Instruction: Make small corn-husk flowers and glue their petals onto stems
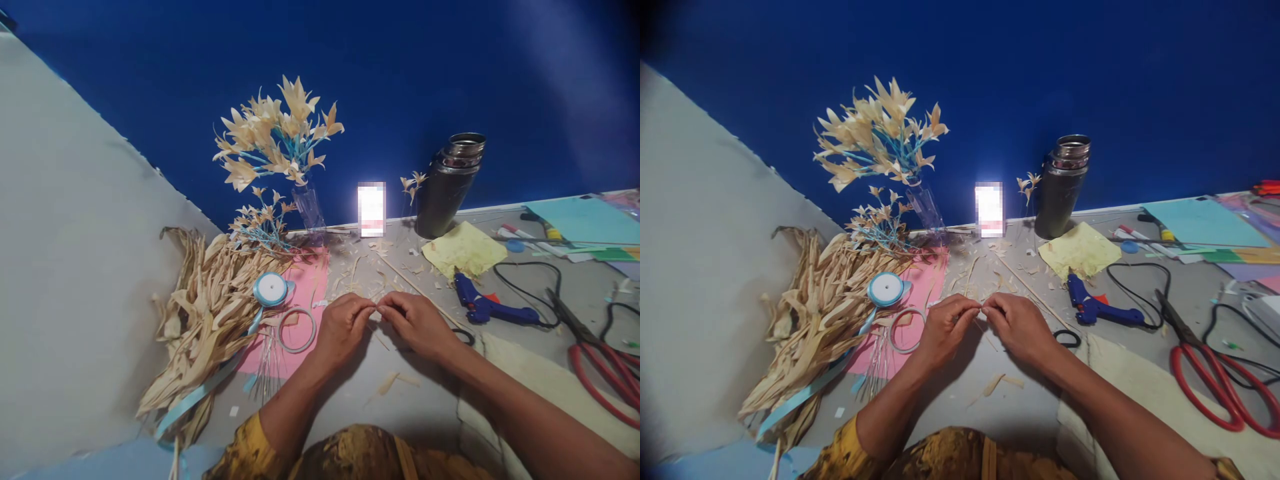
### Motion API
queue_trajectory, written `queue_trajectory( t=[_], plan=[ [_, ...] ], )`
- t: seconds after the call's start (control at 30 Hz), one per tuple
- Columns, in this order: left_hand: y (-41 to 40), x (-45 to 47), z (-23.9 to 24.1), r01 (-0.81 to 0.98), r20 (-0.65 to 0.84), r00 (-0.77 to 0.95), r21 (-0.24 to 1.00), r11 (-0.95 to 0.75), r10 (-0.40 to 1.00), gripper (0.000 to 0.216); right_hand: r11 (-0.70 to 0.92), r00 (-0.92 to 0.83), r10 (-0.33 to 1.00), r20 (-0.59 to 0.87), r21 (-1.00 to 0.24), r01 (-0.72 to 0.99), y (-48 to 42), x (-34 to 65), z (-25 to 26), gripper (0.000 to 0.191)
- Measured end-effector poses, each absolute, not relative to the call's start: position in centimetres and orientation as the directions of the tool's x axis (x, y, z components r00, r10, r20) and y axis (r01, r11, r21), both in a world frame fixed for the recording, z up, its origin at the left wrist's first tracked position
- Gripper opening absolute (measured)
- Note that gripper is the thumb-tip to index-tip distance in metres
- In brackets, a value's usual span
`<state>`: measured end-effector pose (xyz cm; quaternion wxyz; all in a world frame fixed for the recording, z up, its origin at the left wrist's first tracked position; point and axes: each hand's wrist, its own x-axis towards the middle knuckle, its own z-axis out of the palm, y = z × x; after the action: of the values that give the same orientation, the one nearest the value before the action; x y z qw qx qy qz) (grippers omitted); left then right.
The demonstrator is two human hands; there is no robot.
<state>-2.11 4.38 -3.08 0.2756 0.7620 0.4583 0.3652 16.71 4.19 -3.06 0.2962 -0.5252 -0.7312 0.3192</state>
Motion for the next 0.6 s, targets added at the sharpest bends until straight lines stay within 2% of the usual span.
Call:
queue_trajectory(
  t=[0.13,0.27,0.33,0.43,0.5,0.6],
  plan=[
    [4.4,-2.1,-2.8,0.519,0.266,0.301,0.76,-0.391,0.916,0.017,0.24,-0.254,0.962,0.101,-0.76,0.604,4.3,16.8,-3.1,0.022],
    [4.8,-2.4,-2.6,0.408,0.18,0.206,0.878,-0.251,0.962,0.015,0.271,-0.222,0.961,0.163,-0.706,0.655,4.4,17.0,-3.3,0.019],
    [5.0,-2.6,-2.5,0.287,0.112,0.124,0.947,-0.144,0.986,0.019,0.306,-0.205,0.952,0.228,-0.65,0.696,4.3,17.2,-3.6,0.018],
    [5.4,-3.0,-2.2,0.151,0.047,0.063,0.987,-0.056,0.997,0.033,0.402,-0.232,0.904,0.358,-0.531,0.746,4.3,17.4,-4.0,0.019],
    [5.5,-3.1,-2.1,0.151,0.05,0.069,0.987,-0.06,0.996,0.037,0.479,-0.282,0.851,0.442,-0.434,0.763,4.2,17.4,-4.1,0.022],
    [5.6,-3.2,-2.2,0.197,0.063,0.095,0.977,-0.081,0.993,0.029,0.564,-0.363,0.778,0.513,-0.315,0.763,4.0,17.3,-4.0,0.024]
  ],
)
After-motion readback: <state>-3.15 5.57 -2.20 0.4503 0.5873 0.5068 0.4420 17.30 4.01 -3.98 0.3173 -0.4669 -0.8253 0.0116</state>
